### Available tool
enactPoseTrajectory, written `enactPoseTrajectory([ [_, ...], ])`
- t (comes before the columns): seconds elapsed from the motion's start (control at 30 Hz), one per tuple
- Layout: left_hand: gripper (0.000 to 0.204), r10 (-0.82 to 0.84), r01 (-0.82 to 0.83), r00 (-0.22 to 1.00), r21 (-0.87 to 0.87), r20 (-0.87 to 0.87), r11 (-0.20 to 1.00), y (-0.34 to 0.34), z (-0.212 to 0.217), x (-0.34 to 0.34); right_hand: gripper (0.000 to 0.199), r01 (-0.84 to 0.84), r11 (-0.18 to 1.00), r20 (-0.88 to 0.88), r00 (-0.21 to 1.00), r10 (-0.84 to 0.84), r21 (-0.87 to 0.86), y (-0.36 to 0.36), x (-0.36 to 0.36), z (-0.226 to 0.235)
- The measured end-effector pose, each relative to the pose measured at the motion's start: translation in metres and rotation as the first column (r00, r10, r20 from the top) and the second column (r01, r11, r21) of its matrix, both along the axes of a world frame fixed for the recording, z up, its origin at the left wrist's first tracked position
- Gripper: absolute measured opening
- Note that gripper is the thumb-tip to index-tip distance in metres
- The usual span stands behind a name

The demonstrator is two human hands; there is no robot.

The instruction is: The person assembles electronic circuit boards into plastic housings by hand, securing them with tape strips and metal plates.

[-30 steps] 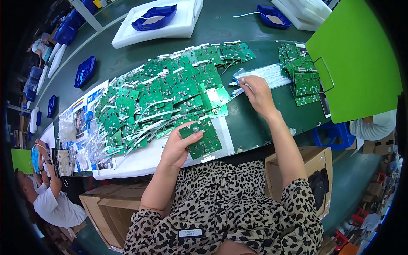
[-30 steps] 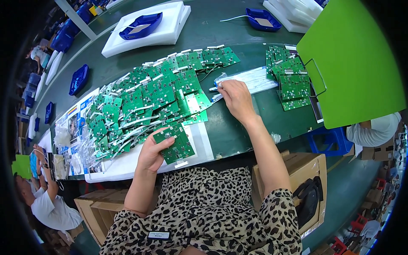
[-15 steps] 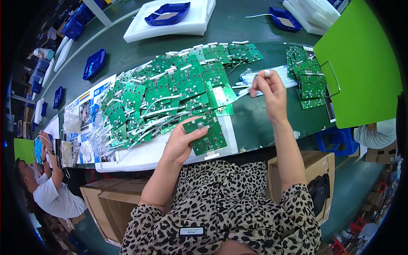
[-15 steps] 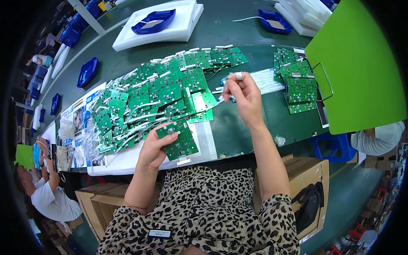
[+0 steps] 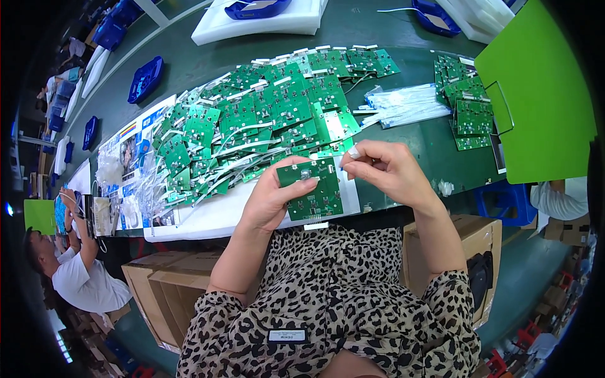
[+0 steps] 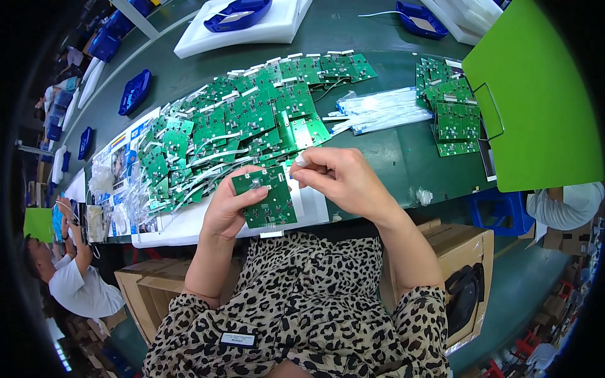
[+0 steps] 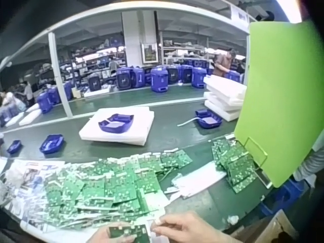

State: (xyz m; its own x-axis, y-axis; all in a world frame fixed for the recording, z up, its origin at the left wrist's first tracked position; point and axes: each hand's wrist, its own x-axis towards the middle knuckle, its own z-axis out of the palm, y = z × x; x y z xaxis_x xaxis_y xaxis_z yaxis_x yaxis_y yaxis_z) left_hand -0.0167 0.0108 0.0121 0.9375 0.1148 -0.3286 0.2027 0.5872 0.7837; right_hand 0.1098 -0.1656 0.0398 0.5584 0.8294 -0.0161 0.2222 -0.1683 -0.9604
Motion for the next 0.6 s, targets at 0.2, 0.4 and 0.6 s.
enactPoseTrajectory([
  [0.2, 0.031, -0.033, 0.033, 0.999, -0.016, 0.027, 0.999, 0.003, 0.004, -0.001, 0.016, 0.059, 0.989, 0.021, 0.998, -0.062, 0.138, 0.002, -0.001, -0.008],
  [0.4, 0.036, -0.146, 0.133, 0.986, 0.151, 0.075, 0.980, -0.005, 0.005, 0.005, 0.016, 0.162, 0.985, 0.091, 0.982, -0.168, 0.066, 0.008, -0.012, -0.005],
  [0.6, 0.040, -0.049, 0.042, 0.997, 0.139, 0.051, 0.989, -0.004, -0.007, 0.003, 0.014, 0.147, 0.989, -0.069, 0.987, -0.147, 0.003, 0.003, -0.004, -0.031],
])
